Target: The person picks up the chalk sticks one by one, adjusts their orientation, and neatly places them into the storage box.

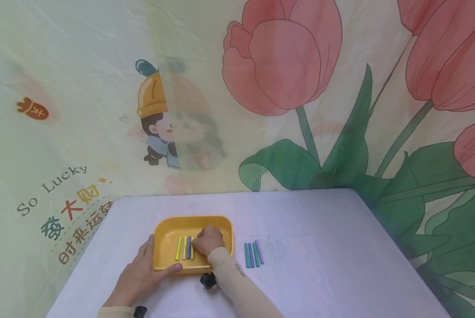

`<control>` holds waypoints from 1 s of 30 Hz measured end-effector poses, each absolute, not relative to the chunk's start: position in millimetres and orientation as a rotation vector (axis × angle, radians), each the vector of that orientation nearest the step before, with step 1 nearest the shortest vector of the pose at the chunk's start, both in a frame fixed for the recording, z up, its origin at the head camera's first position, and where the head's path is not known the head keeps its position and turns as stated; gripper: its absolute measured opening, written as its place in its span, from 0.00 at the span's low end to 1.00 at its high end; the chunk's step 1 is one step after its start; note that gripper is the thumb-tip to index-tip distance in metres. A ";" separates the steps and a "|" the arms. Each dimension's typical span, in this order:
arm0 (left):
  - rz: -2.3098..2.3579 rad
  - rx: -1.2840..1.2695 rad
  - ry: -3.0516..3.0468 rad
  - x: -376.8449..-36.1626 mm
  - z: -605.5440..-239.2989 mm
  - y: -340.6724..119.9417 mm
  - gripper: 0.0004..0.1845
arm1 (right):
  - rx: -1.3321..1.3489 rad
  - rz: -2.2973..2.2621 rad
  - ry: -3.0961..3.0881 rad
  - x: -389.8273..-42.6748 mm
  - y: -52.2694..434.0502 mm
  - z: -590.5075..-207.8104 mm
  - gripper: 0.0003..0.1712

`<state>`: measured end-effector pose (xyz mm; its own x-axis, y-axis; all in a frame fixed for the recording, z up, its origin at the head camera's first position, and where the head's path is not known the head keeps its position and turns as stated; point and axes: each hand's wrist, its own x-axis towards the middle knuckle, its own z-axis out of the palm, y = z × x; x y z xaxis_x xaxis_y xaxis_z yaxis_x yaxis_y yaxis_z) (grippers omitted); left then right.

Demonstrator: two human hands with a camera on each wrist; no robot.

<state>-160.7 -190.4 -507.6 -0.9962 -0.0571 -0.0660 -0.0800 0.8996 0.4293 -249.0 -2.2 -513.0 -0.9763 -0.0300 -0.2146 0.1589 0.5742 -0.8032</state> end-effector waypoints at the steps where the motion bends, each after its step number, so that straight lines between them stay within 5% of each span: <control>1: 0.685 -0.111 3.011 -160.9 -507.5 -190.0 0.77 | 0.109 -1.361 2.600 -249.0 -0.8 -513.1 0.07; 30: 0.678 -0.115 3.011 -161.2 -508.6 -190.3 0.78 | -0.028 -1.601 2.610 -238.4 44.3 -480.2 0.11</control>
<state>-161.2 -190.3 -508.6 -0.9958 -0.0610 -0.0685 -0.0844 0.9009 0.4258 -238.4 44.3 -480.2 -0.9967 -0.0575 -0.0582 0.0258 0.4538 -0.8907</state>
